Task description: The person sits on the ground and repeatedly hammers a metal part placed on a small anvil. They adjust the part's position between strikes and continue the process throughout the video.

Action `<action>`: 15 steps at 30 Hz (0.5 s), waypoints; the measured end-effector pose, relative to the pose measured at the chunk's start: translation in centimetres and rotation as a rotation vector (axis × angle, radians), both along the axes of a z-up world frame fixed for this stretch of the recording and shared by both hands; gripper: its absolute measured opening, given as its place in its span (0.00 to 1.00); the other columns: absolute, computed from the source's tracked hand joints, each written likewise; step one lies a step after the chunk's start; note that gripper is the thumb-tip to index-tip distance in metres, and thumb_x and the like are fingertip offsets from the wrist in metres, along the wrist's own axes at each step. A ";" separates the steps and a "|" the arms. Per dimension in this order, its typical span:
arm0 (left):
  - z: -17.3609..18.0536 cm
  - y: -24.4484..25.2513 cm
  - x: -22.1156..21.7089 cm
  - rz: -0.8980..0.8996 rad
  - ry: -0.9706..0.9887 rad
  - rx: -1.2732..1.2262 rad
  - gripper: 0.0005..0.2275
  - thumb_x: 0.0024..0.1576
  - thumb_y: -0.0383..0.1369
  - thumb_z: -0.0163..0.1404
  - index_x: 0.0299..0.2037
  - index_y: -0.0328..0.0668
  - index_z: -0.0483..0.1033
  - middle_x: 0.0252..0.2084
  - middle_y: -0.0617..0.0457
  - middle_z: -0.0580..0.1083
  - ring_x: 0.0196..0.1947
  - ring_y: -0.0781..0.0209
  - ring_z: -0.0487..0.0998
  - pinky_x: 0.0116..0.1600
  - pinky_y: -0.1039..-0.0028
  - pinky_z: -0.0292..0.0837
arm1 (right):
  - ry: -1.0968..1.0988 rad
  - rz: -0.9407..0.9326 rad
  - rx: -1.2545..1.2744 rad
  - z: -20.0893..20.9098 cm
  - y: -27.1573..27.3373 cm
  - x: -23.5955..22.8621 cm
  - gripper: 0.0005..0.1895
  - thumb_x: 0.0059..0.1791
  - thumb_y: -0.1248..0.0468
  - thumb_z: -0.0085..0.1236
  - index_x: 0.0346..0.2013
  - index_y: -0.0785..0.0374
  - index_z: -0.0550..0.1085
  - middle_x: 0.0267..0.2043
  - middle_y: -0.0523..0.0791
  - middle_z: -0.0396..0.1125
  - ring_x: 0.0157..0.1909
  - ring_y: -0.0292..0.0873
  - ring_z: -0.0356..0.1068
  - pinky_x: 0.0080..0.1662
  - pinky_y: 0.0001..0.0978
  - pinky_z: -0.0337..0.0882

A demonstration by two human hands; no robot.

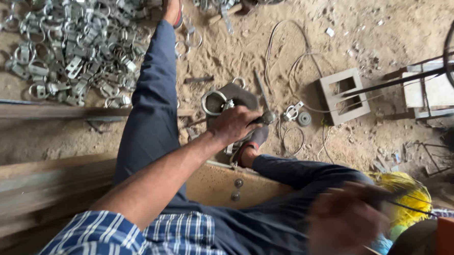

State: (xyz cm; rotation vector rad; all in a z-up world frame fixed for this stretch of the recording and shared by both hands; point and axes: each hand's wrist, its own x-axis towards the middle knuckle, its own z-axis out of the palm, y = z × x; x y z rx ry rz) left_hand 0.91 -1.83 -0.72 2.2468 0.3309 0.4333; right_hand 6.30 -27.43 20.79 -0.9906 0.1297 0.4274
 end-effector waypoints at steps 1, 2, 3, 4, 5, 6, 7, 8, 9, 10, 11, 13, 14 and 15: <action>-0.2 -0.1 -0.1 -0.010 0.041 -0.003 0.16 0.61 0.50 0.51 0.42 0.46 0.79 0.24 0.49 0.77 0.21 0.56 0.78 0.26 0.65 0.76 | -0.314 0.204 0.076 1.2 -1.6 0.3 0.17 0.57 0.50 0.47 0.45 0.59 0.74 0.31 0.43 0.71 0.27 0.37 0.69 0.32 0.27 0.72; -0.1 -0.1 0.0 -0.011 0.031 -0.028 0.16 0.62 0.49 0.51 0.42 0.45 0.79 0.25 0.50 0.77 0.21 0.56 0.79 0.26 0.66 0.76 | -0.642 0.404 0.162 1.5 -2.2 0.7 0.20 0.56 0.45 0.52 0.44 0.59 0.76 0.31 0.43 0.72 0.27 0.37 0.70 0.32 0.27 0.73; -0.1 -0.1 0.0 -0.012 0.021 -0.054 0.15 0.63 0.48 0.50 0.42 0.45 0.78 0.26 0.50 0.77 0.22 0.57 0.79 0.27 0.66 0.77 | -0.787 0.441 -0.122 0.4 -1.8 0.5 0.19 0.57 0.47 0.52 0.46 0.61 0.74 0.29 0.44 0.70 0.27 0.42 0.69 0.30 0.30 0.70; 0.0 -0.4 -0.1 -0.013 0.014 -0.082 0.14 0.63 0.47 0.50 0.42 0.45 0.78 0.27 0.51 0.77 0.22 0.57 0.80 0.27 0.67 0.77 | -0.920 0.471 -0.414 -1.6 -0.8 -0.3 0.18 0.57 0.50 0.51 0.48 0.63 0.73 0.28 0.46 0.69 0.26 0.46 0.69 0.29 0.33 0.68; 0.0 -1.0 -0.1 0.032 -0.058 -0.022 0.13 0.61 0.45 0.52 0.43 0.46 0.79 0.27 0.49 0.77 0.23 0.53 0.80 0.28 0.64 0.77 | -1.043 0.495 -0.710 -3.8 0.5 -1.6 0.17 0.58 0.52 0.50 0.50 0.64 0.71 0.26 0.48 0.67 0.26 0.51 0.69 0.27 0.36 0.65; -0.1 -1.0 -0.2 0.078 -0.126 0.053 0.12 0.59 0.43 0.54 0.43 0.46 0.80 0.27 0.47 0.77 0.25 0.50 0.80 0.29 0.62 0.77 | -1.158 0.505 -0.997 -6.1 2.2 -3.0 0.17 0.58 0.55 0.49 0.52 0.66 0.70 0.24 0.49 0.66 0.26 0.56 0.69 0.26 0.39 0.62; -0.2 -0.8 -0.5 0.123 -0.194 0.129 0.12 0.57 0.42 0.56 0.44 0.47 0.81 0.28 0.46 0.77 0.27 0.46 0.80 0.30 0.59 0.76 | -1.261 0.507 -1.289 -7.5 3.4 -4.3 0.16 0.59 0.58 0.48 0.54 0.68 0.69 0.23 0.51 0.64 0.25 0.61 0.68 0.24 0.42 0.60; -0.4 -1.2 -1.2 0.083 -0.119 0.093 0.11 0.57 0.41 0.57 0.44 0.46 0.80 0.28 0.45 0.77 0.28 0.45 0.80 0.32 0.59 0.77 | -1.179 0.462 -1.277 -7.6 3.2 -5.5 0.14 0.60 0.59 0.48 0.53 0.67 0.70 0.24 0.48 0.62 0.25 0.55 0.63 0.26 0.40 0.58; -0.7 -1.5 -2.0 0.043 -0.045 0.056 0.11 0.58 0.40 0.57 0.45 0.45 0.79 0.29 0.44 0.77 0.30 0.45 0.81 0.34 0.59 0.78 | -1.097 0.416 -1.264 -7.5 2.9 -6.5 0.11 0.61 0.60 0.48 0.52 0.66 0.70 0.26 0.45 0.60 0.25 0.49 0.58 0.28 0.38 0.57; -1.1 -0.1 -2.4 0.020 0.018 0.050 0.11 0.59 0.40 0.58 0.46 0.44 0.78 0.29 0.43 0.77 0.32 0.45 0.82 0.36 0.59 0.79 | -0.951 0.456 -1.163 -7.7 3.3 -6.1 0.12 0.63 0.59 0.46 0.47 0.66 0.69 0.24 0.44 0.58 0.24 0.46 0.56 0.27 0.36 0.56; -1.4 0.9 -2.3 0.026 -0.132 0.203 0.10 0.57 0.36 0.57 0.46 0.47 0.77 0.35 0.45 0.78 0.35 0.46 0.82 0.39 0.60 0.79 | -0.808 0.497 -1.058 -7.6 3.1 -5.4 0.14 0.64 0.57 0.45 0.42 0.65 0.67 0.23 0.43 0.57 0.23 0.42 0.54 0.26 0.34 0.55; -1.1 -1.0 -1.1 0.011 -0.446 0.467 0.11 0.54 0.29 0.54 0.46 0.53 0.74 0.47 0.47 0.81 0.41 0.47 0.82 0.45 0.62 0.80 | -0.505 0.515 -0.953 -6.9 -0.4 -6.5 0.17 0.63 0.55 0.42 0.37 0.64 0.66 0.20 0.42 0.56 0.20 0.37 0.52 0.22 0.31 0.53; -0.7 -0.3 0.3 0.049 -0.431 0.387 0.10 0.55 0.33 0.53 0.47 0.49 0.76 0.43 0.47 0.81 0.37 0.48 0.82 0.40 0.62 0.79 | -0.358 0.497 -0.922 -6.8 -0.7 -7.2 0.16 0.61 0.54 0.42 0.37 0.63 0.67 0.19 0.42 0.56 0.17 0.36 0.52 0.20 0.30 0.52; -0.2 0.4 1.6 0.087 -0.416 0.307 0.11 0.57 0.36 0.53 0.47 0.46 0.77 0.39 0.46 0.80 0.33 0.48 0.81 0.35 0.63 0.78 | -0.213 0.478 -0.887 -7.1 -0.3 -6.9 0.16 0.59 0.53 0.41 0.38 0.62 0.67 0.19 0.41 0.56 0.15 0.34 0.51 0.18 0.28 0.52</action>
